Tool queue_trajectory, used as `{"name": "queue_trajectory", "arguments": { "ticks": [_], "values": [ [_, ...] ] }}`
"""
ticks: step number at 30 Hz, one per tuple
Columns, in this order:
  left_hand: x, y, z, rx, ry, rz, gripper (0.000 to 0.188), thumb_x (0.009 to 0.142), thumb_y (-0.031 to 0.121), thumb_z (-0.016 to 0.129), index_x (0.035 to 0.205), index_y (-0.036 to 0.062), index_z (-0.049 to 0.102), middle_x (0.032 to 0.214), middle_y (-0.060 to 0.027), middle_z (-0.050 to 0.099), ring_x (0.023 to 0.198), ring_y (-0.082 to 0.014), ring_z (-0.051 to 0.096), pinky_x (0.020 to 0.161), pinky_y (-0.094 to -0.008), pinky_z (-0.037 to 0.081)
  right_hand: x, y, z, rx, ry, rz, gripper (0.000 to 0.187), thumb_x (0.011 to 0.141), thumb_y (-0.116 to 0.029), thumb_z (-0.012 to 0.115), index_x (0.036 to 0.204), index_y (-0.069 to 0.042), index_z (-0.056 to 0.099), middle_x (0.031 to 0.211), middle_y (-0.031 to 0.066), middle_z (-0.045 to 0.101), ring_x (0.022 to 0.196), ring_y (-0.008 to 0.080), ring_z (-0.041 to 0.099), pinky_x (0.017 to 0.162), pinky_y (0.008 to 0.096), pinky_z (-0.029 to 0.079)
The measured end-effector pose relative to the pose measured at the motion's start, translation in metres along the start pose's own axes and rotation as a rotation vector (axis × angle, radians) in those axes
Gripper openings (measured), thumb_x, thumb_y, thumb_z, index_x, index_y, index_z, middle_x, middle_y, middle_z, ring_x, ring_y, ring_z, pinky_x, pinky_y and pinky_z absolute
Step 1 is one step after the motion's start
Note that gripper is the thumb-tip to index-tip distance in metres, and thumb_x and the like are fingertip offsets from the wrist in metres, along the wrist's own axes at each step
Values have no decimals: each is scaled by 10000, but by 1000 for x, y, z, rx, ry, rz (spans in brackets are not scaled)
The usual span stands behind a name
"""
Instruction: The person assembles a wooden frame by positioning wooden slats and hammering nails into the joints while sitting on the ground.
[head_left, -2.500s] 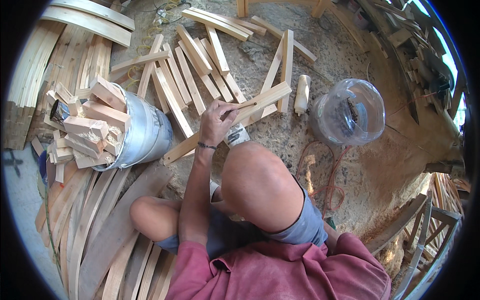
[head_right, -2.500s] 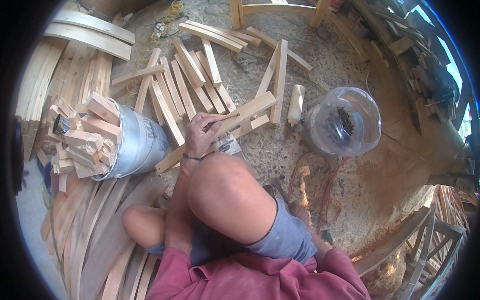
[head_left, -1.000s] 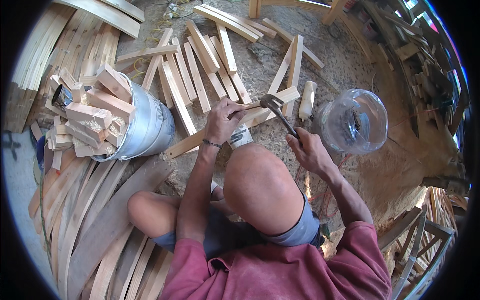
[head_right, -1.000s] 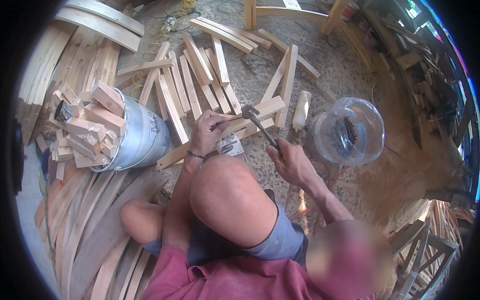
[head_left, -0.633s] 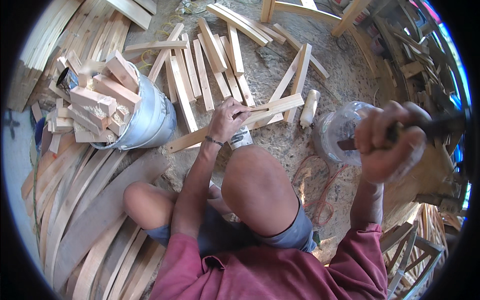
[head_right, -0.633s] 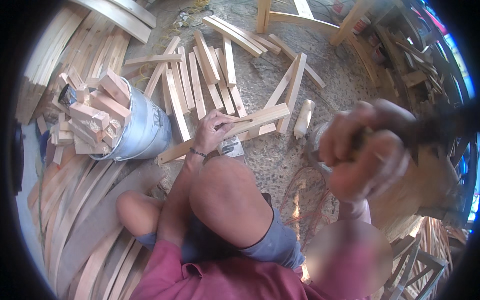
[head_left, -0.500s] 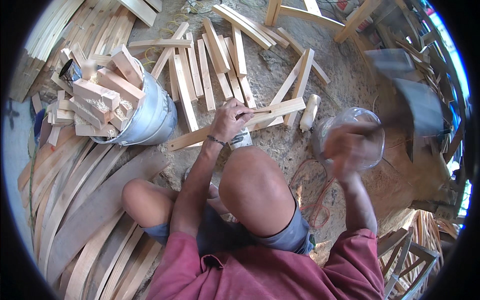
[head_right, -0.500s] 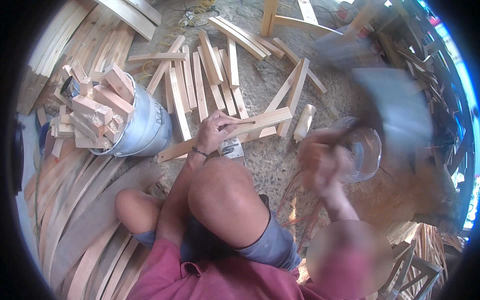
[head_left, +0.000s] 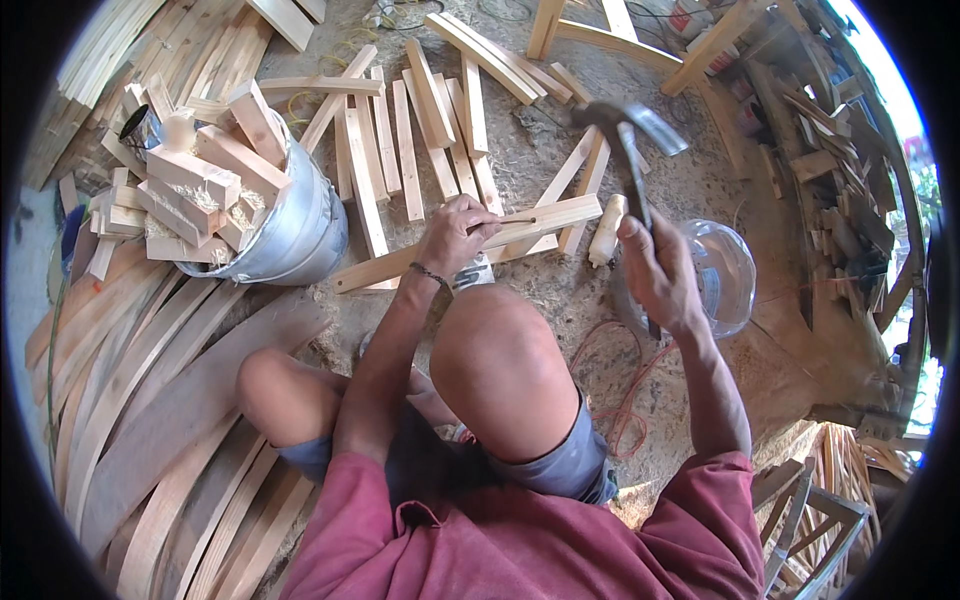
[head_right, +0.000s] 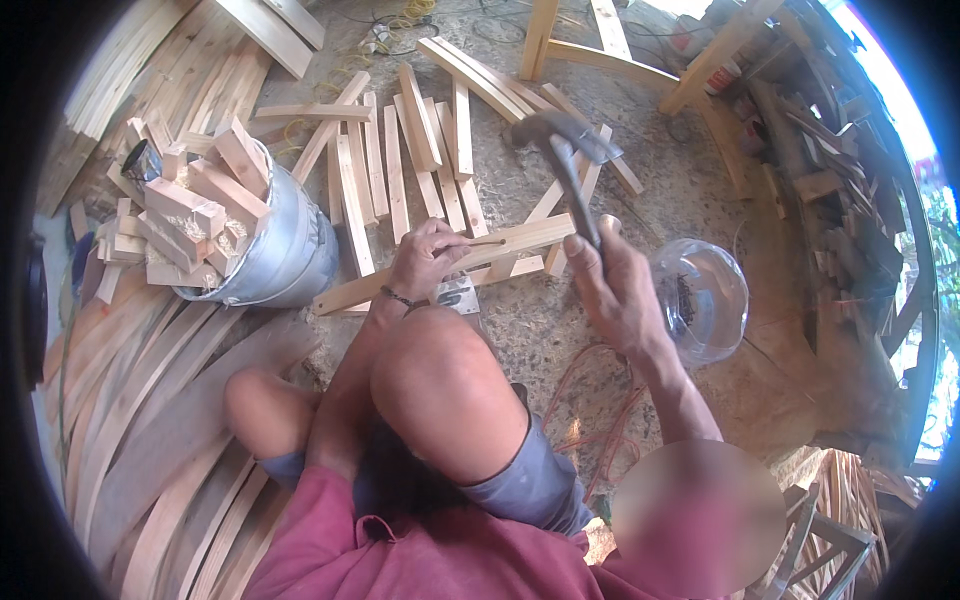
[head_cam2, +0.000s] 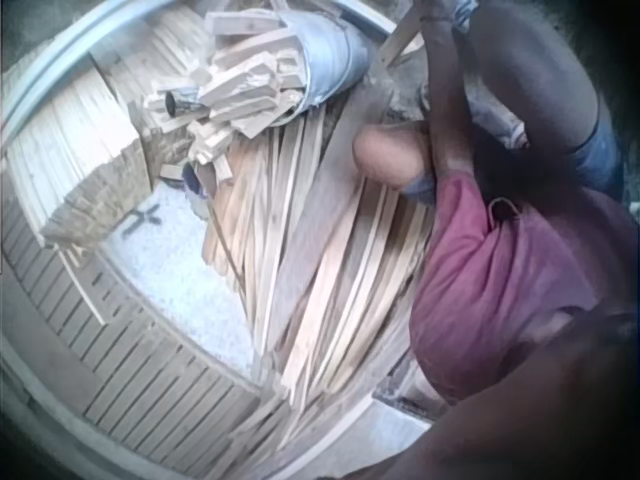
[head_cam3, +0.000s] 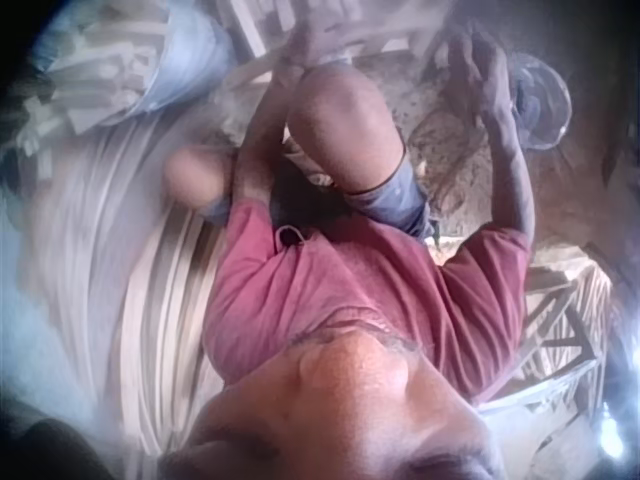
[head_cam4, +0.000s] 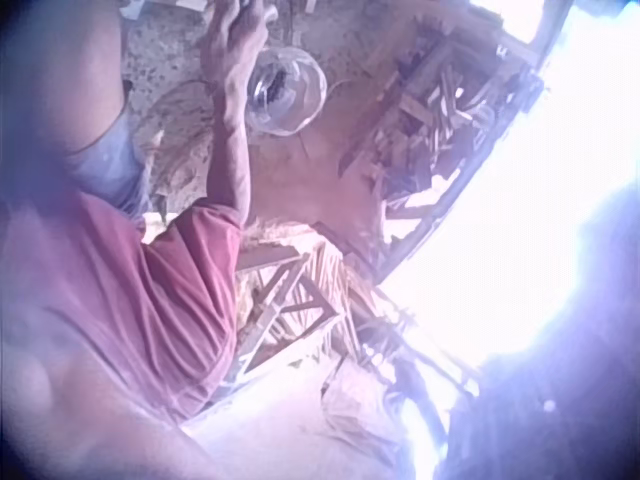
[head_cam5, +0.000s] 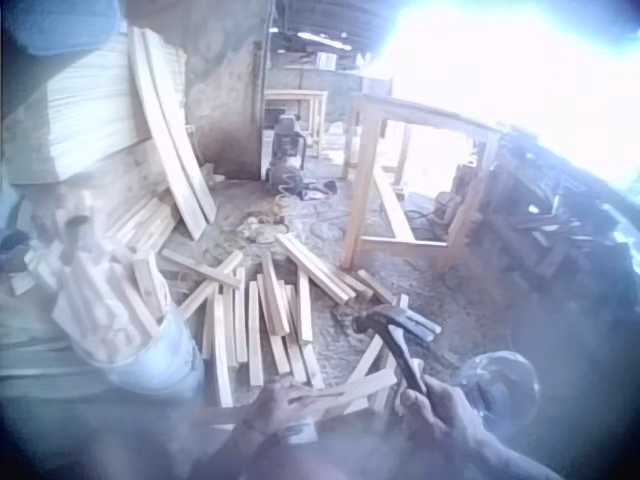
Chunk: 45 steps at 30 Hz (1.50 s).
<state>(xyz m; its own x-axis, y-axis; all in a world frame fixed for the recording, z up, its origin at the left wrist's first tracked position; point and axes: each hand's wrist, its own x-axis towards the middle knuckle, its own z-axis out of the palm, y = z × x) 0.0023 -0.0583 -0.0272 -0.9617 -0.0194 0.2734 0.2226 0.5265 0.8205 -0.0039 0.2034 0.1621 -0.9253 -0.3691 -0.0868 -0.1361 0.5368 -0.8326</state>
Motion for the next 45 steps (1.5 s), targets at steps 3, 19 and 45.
{"name": "queue_trajectory", "arguments": {
  "ticks": [3, 19, 45],
  "values": [
    [2, 2, 1, -4, -17, 0, 128, 835, 212, 772, 907, 106, 775, 892, -75, 672, 790, -232, 680, 718, -369, 576, -10, 22, 20, -111, -62, 66, 421, 1044, -397, 484, 907, -5, 556, 623, 65, 530, 587, 159, 519, 541, 382, 424],
    [4, 3, 3, -32, -41, -16, 154, 851, 220, 761, 938, 94, 775, 895, -70, 682, 787, -189, 692, 727, -327, 602, -7, -80, -79, 770, 81, -667, 429, 989, -496, 506, 1139, -98, 569, 706, -7, 452, 533, 102, 402, 491, 265, 370],
    [3, -6, -4, 0, -89, -53, 150, 851, 156, 762, 965, 59, 763, 863, -72, 648, 801, -183, 661, 710, -337, 558, -4, -10, -1, 0, 50, -27, 277, 1038, -261, 508, 1003, -17, 634, 625, 15, 542, 539, 133, 517, 487, 332, 401]
  ]
}}
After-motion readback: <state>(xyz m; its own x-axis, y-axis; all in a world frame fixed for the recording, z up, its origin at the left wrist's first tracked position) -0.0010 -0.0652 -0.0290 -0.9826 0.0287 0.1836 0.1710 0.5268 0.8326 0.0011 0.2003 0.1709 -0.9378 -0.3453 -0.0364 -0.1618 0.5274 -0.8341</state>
